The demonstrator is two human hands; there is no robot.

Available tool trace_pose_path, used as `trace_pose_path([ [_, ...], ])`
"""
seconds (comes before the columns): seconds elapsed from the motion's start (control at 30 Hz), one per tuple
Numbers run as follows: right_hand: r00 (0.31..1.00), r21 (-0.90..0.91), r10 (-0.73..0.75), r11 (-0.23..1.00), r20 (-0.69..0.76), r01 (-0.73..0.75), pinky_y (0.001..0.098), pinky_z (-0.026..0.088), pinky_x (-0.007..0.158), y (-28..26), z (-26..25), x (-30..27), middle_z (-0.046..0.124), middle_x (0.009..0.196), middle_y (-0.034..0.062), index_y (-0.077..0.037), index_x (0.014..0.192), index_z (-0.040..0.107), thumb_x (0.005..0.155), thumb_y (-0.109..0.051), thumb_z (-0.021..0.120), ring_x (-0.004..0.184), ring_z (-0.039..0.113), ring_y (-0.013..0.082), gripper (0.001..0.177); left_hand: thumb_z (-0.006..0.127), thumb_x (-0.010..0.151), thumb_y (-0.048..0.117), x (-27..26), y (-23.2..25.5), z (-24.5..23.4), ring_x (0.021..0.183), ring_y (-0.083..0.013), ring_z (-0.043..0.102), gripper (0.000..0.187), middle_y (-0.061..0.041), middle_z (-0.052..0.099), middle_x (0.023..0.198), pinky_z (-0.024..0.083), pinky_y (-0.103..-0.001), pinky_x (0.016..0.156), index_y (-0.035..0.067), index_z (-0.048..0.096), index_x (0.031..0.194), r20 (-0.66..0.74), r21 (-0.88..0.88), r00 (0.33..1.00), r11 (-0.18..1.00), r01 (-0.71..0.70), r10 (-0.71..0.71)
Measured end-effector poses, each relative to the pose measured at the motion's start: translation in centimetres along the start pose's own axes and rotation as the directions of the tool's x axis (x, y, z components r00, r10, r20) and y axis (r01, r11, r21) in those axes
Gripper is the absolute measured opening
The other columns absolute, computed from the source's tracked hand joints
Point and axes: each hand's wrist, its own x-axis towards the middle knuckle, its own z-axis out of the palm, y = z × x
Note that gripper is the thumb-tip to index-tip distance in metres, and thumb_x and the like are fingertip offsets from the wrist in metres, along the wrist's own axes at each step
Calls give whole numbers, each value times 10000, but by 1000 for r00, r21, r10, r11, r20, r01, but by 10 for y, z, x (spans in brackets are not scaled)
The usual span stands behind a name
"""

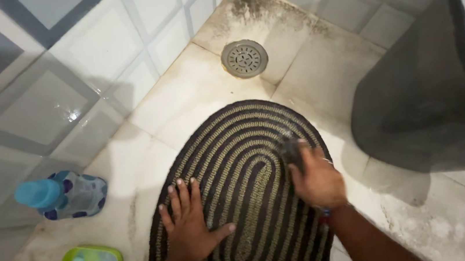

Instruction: The person pours water from a bucket onto a round woven mat, then scrubs it with a brush. They apply liquid soap from a bottle and continue scrubbing the mat with the brush to create suds.

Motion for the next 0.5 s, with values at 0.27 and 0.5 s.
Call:
trace_pose_path([
  [0.27, 996, 40, -82, 996, 17, 81, 411, 656, 779, -30, 55, -110, 628, 1222, 168, -159, 1514, 390, 978, -318, 534, 946, 741, 315, 577, 700, 713, 845, -5, 3, -4, 1548, -316, -295, 1412, -156, -253, 1691, -174, -579, 1203, 154, -139, 1615, 12, -16, 1000, 1000, 23, -23],
  [0.5, 996, -151, -90, 984, 16, 92, 455, 619, 755, -44, 3, -6, 528, 1330, 213, -188, 1568, 311, 983, -411, 540, 1021, 681, 364, 667, 696, 711, 854, -2, 2, -3, 1539, -320, -304, 1426, -171, -272, 1686, -170, -582, 1195, 162, -166, 1612, 26, -12, 999, 1000, 21, -21],
])
